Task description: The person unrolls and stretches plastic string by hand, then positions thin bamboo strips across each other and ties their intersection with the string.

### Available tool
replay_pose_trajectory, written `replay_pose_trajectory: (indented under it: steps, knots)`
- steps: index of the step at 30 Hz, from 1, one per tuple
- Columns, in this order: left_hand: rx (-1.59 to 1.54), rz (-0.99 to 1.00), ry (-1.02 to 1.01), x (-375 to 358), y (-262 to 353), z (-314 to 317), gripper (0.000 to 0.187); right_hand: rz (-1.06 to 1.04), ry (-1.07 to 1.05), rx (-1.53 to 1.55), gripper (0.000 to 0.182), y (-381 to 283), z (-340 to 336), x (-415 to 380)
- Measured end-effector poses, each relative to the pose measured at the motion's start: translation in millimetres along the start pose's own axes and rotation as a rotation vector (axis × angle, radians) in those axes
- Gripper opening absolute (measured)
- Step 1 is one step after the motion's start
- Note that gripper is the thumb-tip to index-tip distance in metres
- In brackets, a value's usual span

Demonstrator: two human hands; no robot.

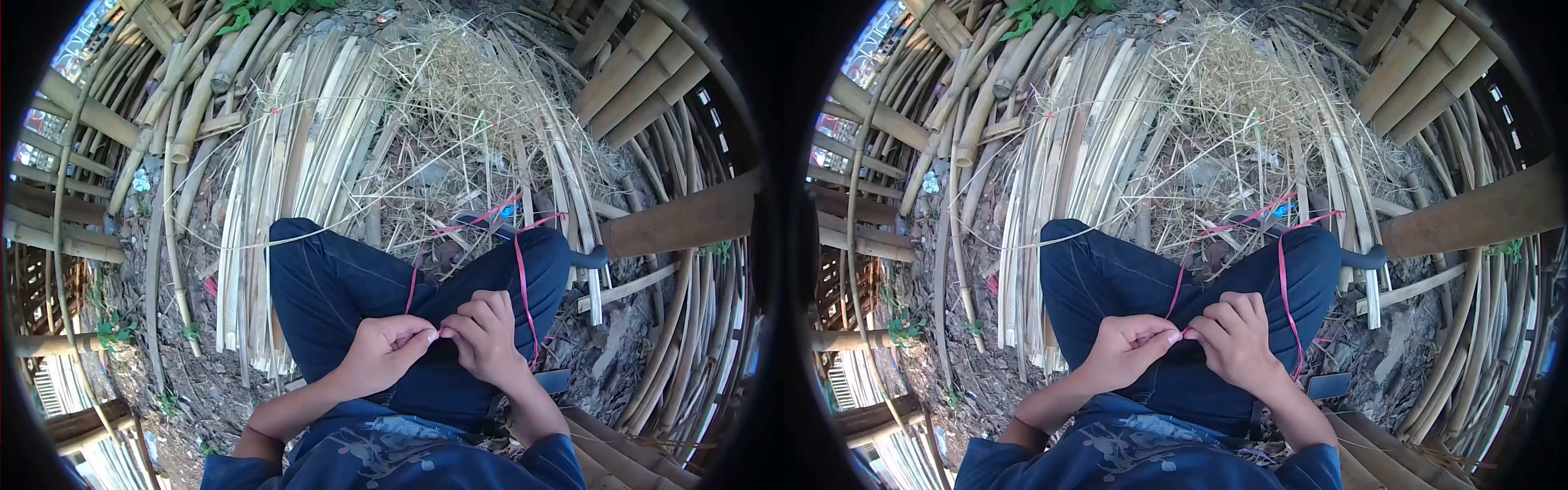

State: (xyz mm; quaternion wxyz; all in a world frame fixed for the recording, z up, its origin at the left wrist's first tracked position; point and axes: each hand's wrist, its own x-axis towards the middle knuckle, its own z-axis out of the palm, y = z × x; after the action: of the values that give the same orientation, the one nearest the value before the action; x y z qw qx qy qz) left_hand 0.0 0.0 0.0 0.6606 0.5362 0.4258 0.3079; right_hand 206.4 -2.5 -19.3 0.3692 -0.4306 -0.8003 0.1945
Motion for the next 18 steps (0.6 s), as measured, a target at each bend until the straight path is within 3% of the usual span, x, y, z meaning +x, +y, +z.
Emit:
replay_pose_trajectory:
  steps: [3,5,7,8,9,11,12,13,15,17,18]
  knots:
    - [0.079,-0.002,0.111,1.7,13.2,-13.9,0.012,-0.057,-0.116,-0.181,0.012,-0.9,-3.4,0.6]
    - [0.006,-0.028,0.130,7.3,12.6,-20.1,0.011,0.106,-0.119,0.086,0.016,0.4,-5.0,-5.2]
    - [-0.004,-0.041,0.145,11.1,8.8,-23.4,0.010,0.271,0.219,0.078,0.019,-3.9,3.5,-8.3]
    - [-0.015,-0.050,0.160,12.5,6.6,-21.8,0.010,0.251,0.336,-0.001,0.027,-2.5,3.4,-12.1]
    - [-0.019,-0.054,0.146,13.4,4.5,-18.1,0.010,0.262,0.339,-0.011,0.027,-2.9,0.6,-9.0]
    - [-0.035,-0.027,0.165,13.9,1.8,-12.0,0.009,-0.189,0.302,-0.320,0.034,-7.5,-5.3,7.5]
    - [-0.033,-0.026,0.159,13.5,3.6,-10.9,0.009,-0.243,0.206,-0.417,0.035,-10.9,-6.3,12.1]
    - [-0.006,-0.056,0.103,12.7,7.4,-10.4,0.009,-0.244,0.209,-0.419,0.035,-9.6,-5.9,12.0]
    - [0.023,-0.085,0.059,11.4,9.5,-11.1,0.009,-0.170,-0.026,-0.468,0.024,-5.5,-1.2,12.0]
    - [-0.004,-0.079,0.068,11.5,7.2,-12.2,0.009,-0.126,-0.037,-0.273,0.016,-1.1,1.1,8.6]
    - [-0.006,-0.077,0.088,11.8,6.2,-13.9,0.009,-0.023,-0.120,-0.032,0.013,-1.7,-0.8,8.2]
